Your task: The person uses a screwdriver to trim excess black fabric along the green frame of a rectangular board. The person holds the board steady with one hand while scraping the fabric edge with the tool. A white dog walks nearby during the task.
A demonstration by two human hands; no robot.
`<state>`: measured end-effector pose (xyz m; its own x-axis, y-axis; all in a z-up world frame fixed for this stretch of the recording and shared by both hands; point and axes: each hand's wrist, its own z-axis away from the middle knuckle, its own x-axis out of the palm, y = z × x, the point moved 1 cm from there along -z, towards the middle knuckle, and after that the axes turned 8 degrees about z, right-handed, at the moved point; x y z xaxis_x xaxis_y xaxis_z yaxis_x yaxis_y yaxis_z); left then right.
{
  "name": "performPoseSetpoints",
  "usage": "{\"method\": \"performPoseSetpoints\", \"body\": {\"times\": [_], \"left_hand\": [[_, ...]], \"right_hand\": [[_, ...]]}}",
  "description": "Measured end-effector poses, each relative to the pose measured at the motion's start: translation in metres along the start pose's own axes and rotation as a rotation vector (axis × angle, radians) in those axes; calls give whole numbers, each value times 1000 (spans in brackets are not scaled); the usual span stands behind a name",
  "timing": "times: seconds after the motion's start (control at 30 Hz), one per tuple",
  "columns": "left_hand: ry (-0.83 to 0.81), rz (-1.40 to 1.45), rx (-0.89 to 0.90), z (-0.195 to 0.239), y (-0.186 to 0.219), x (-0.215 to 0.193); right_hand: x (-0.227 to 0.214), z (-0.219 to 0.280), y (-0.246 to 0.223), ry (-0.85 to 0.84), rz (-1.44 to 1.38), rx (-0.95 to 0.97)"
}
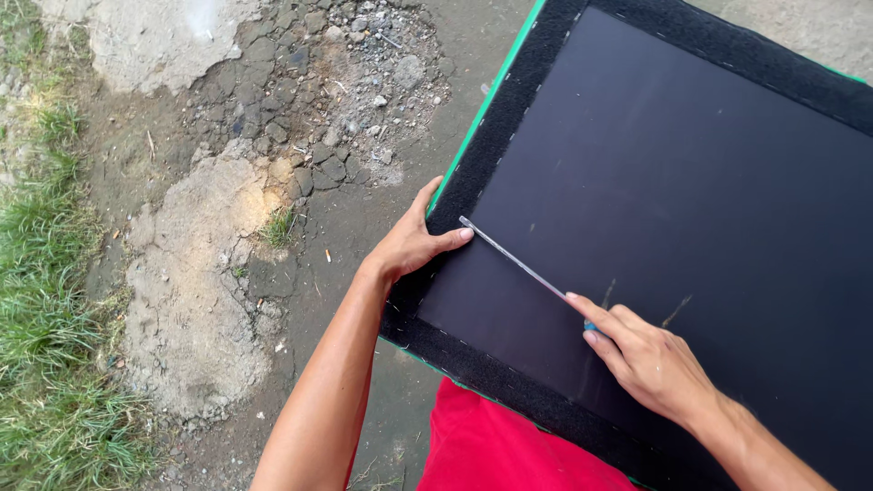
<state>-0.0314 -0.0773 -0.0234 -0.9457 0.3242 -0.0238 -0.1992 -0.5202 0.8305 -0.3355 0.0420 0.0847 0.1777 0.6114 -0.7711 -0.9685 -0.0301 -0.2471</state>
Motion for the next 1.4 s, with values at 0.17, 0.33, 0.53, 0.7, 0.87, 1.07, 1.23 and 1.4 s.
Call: {"method": "performPoseSetpoints", "body": {"times": [0.17,0.33,0.53,0.7,0.87,1.07,1.23,1.4], "left_hand": [[-6,58,-67,2,4,1],[3,42,-18,3,6,2],[19,40,-41,3,1,5],[33,42,-12,4,-1,6],[19,81,-1,1,-6,5],[-33,85,40,-4,-12,5],[-43,154,21,-8,-11,4],[-28,154,42,-11,-15,4]], "right_hand": [[-3,-1,5,1,-6,-12],[-10,3,7,14,9,-7],[-8,17,-3,107,46,-55],[-3,33,-22,150,62,-64],[-16,34,-38,52,52,0],[-36,45,-64,-38,272,-14],[-30,39,-81,-186,428,-16],[-34,25,-75,-95,244,-24]]}}
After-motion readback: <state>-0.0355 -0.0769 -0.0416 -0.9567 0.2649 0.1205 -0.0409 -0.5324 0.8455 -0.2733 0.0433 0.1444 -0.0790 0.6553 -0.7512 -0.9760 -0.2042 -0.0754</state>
